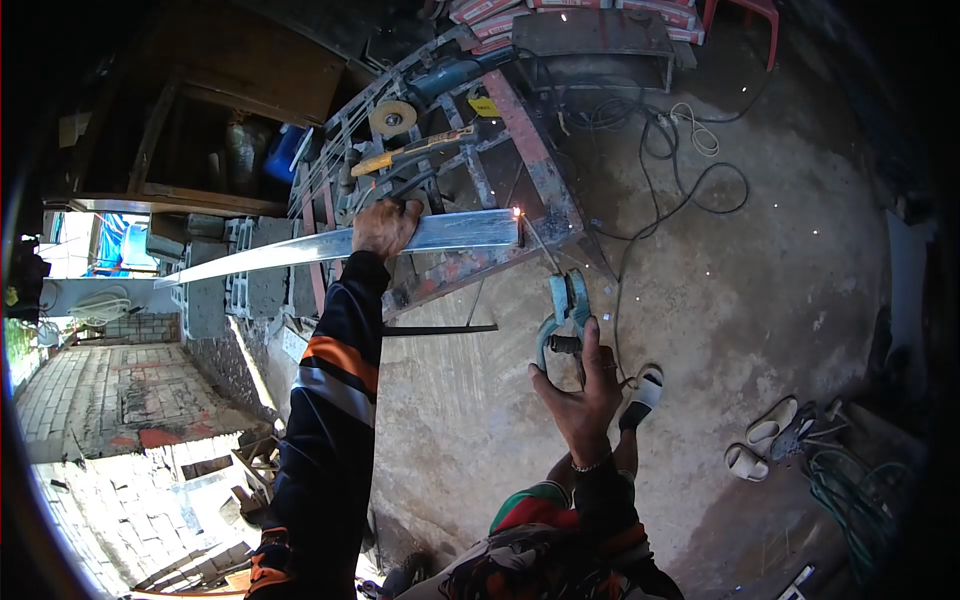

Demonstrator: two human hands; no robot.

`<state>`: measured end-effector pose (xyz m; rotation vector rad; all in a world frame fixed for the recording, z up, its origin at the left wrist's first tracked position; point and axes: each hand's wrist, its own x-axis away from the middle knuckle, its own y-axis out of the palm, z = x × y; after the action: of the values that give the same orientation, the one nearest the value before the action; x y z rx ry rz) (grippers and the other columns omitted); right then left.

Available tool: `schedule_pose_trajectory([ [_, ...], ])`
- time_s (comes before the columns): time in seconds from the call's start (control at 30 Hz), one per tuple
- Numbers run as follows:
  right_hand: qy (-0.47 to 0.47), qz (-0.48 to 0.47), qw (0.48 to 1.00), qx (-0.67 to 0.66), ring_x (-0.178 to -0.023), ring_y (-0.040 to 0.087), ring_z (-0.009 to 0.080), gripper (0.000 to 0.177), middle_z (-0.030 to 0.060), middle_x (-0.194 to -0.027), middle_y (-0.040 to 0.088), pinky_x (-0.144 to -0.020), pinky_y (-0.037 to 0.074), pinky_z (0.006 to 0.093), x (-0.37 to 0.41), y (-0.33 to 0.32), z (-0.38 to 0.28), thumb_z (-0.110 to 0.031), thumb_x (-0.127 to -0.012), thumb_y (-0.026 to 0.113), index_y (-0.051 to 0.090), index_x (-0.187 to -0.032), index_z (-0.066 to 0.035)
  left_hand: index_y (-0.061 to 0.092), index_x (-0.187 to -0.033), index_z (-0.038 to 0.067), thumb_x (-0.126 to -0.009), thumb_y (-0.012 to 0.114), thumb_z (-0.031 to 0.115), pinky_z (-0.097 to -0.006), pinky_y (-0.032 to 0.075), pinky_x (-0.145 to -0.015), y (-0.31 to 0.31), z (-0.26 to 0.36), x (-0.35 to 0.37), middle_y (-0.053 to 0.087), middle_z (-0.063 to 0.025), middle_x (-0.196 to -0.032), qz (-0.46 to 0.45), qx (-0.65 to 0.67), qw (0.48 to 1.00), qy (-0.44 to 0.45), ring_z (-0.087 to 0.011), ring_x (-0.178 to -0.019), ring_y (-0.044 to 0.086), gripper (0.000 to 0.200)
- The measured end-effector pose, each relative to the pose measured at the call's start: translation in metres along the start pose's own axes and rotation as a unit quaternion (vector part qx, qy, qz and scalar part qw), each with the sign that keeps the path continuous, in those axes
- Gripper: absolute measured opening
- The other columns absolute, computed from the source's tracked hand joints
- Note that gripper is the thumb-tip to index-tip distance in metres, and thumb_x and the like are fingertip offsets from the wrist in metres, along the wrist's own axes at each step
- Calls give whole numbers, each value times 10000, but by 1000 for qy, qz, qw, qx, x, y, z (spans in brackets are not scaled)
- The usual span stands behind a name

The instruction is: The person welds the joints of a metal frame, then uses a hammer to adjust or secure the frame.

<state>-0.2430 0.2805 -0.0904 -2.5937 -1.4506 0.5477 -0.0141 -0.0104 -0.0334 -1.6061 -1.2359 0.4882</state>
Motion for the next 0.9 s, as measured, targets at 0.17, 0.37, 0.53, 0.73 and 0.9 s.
schedule_pose_trajectory([
  [0.17,-3,10,1000,-10,-798,654,202,858,66,-973,699,-693,541,329,-1,4,1,-111,-658,863,479,-1424,-66,621,-1038,190,-973,417,284,-467,568,-709,-3,1,0,680,-165,-937,-7,4,1000,0,-359,-891,693,234],
  [0.37,-6,8,1000,1,-794,655,196,875,61,-981,708,-688,540,319,0,5,5,-120,-652,866,472,-1431,-70,620,-1040,192,-975,417,287,-467,566,-725,-9,4,2,678,-161,-937,-19,21,1000,-11,-357,-897,692,233],
  [0.53,-7,1,1000,8,-794,656,195,883,62,-984,711,-688,537,316,-2,5,3,-128,-649,869,468,-1434,-72,626,-1032,200,-973,416,294,-466,565,-735,-14,6,3,685,-155,-940,-25,35,999,-31,-354,-905,692,237],
  [0.73,-1,1,1000,-9,-804,659,198,871,66,-973,712,-687,538,321,-2,6,5,-134,-651,869,477,-1426,-69,627,-1033,203,-975,410,294,-460,566,-736,-10,4,2,688,-154,-956,-23,24,999,-21,-351,-912,692,242],
  [0.9,-2,-2,1000,3,-798,655,204,859,81,-964,709,-696,528,319,-3,6,4,-135,-652,870,487,-1417,-58,593,-1083,178,-894,568,396,-474,557,-773,-6,3,-3,680,-157,-1027,-40,16,999,-19,-363,-967,678,290],
])
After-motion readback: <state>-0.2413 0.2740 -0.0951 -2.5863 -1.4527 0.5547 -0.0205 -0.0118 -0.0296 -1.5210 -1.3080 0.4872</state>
